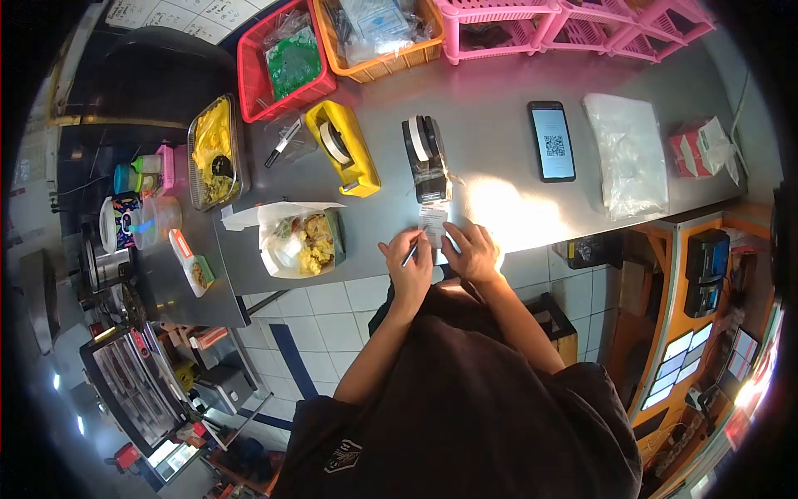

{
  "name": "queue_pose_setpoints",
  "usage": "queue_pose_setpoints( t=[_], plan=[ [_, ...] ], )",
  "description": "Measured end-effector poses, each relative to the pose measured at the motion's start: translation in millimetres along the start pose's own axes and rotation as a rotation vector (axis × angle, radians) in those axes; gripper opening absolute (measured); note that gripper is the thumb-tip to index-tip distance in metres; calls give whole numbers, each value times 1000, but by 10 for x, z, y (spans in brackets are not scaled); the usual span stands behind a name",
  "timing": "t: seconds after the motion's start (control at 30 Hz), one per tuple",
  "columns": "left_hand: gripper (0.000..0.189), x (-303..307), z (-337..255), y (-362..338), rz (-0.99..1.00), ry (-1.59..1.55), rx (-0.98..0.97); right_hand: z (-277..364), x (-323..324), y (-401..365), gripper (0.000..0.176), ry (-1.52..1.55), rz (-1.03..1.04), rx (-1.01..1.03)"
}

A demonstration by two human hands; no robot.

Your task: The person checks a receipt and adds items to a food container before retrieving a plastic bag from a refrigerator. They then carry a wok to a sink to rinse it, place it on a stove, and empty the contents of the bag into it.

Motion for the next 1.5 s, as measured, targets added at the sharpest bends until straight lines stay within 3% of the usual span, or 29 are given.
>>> queue_pose_setpoints(
  t=[0.07,0.2,0.3,0.4,0.5,0.57,0.6,0.73,0.83,1.03,1.07,1.13,1.23,1.27,1.33,1.4,1.43,1.47,1.5],
  plan=[
    [8,19,122,-1,-50,-68,96,-7,-7,-8,32,-3,8,-12],
    [9,-48,0,21,18,-68,2,-7,-6,0,33,2,4,-8],
    [9,2,136,18,-46,-136,119,-9,-8,-12,33,2,12,-11],
    [10,-106,-19,26,64,-4,3,2,-3,-1,32,-8,27,-11],
    [9,-3,78,35,-92,-98,71,-5,3,-3,33,-4,8,-16],
    [8,-45,-210,43,-67,71,-130,-12,-7,-18,34,-11,14,-9],
    [8,-39,-210,45,-68,71,-131,-8,2,-9,34,-11,12,-8],
    [9,57,50,69,-60,-60,18,-8,1,-12,33,-3,2,-14],
    [4,47,-260,129,1,218,-212,-3,24,-4,32,2,-6,-12],
    [11,-8,-257,247,179,214,-208,-10,21,-9,31,-1,16,-19],
    [11,37,-275,271,167,219,-208,-5,19,-1,30,1,23,-16],
    [23,192,7,348,175,140,99,-5,15,12,30,14,53,-37],
    [44,401,-56,481,170,414,-51,-37,-40,-15,30,64,133,-94],
    [45,438,-140,517,178,502,-131,17,14,40,30,126,89,-54],
    [44,552,-257,589,113,541,-250,-28,-21,48,30,145,194,-137],
    [43,944,-372,650,11,441,-259,-141,-79,-4,28,216,253,-287],
    [42,1190,-492,669,-55,336,-285,-27,-63,70,28,210,248,-268],
    [39,1600,-522,655,-218,231,-274,33,36,139,28,150,167,-310],
    [28,1892,-145,656,-259,214,-59,132,150,228,27,88,84,-353]
  ],
)
Point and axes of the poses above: each hand's wrist, its own y-axis towards the middle knuckle, its own x-axis out of the back of the hand, z = x × y, the point moved 10 cm from there along y, towards the middle knuckle, and after that the axes turned 4 degrees about -y, right-handed, at the moved point
